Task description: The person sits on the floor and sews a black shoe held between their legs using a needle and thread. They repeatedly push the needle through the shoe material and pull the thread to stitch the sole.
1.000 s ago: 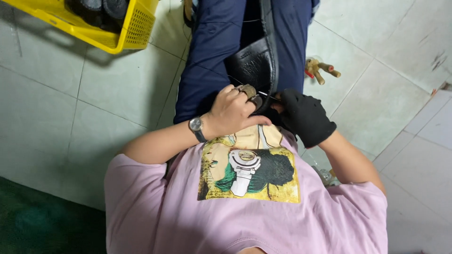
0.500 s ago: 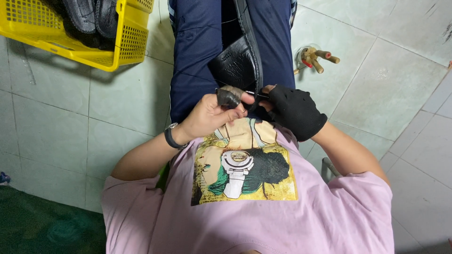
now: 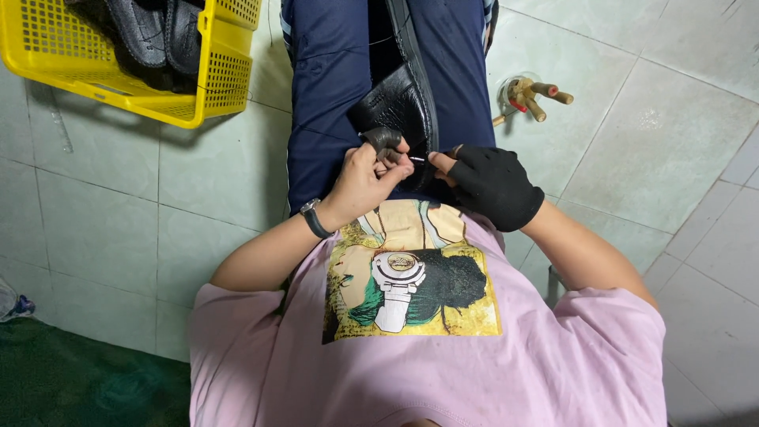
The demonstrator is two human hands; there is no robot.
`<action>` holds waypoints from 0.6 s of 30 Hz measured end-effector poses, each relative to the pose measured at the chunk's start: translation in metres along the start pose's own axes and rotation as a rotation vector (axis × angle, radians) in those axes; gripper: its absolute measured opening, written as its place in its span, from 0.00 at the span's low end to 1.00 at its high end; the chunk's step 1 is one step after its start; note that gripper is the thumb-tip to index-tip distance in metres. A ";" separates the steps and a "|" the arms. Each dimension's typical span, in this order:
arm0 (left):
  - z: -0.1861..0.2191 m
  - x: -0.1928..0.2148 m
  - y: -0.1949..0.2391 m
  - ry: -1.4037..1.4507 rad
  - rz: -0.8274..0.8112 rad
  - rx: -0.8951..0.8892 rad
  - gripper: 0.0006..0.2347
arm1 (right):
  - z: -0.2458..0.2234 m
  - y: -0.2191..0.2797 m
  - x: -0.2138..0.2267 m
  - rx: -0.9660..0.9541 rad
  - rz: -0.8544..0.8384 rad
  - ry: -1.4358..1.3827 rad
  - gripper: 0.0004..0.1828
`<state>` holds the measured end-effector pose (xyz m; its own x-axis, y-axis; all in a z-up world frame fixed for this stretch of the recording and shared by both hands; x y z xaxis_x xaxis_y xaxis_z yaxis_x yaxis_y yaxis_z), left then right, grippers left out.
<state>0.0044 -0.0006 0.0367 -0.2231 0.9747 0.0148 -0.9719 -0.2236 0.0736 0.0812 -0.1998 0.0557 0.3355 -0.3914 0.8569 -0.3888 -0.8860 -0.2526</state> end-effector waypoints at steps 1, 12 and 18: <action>0.002 -0.001 0.001 -0.031 -0.047 0.014 0.12 | -0.001 -0.002 0.004 0.001 0.001 -0.005 0.27; 0.017 0.000 0.001 -0.172 0.044 -0.111 0.15 | 0.003 -0.010 0.025 -0.041 -0.072 -0.091 0.24; 0.009 -0.006 0.003 -0.150 -0.083 -0.088 0.14 | -0.001 -0.011 0.036 -0.109 -0.122 -0.118 0.27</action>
<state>0.0038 -0.0070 0.0463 -0.1343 0.9777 0.1614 -0.9908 -0.1350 -0.0066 0.0968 -0.2037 0.0895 0.4811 -0.3149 0.8182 -0.4273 -0.8991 -0.0948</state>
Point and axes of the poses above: each hand's wrist, its own y-axis away from the middle knuckle, its own x-axis out of the back of the hand, z = x × y, the point moved 3 cm from there along -y, towards the middle knuckle, and after that the axes turned 4 degrees about z, right-handed, at the moved point
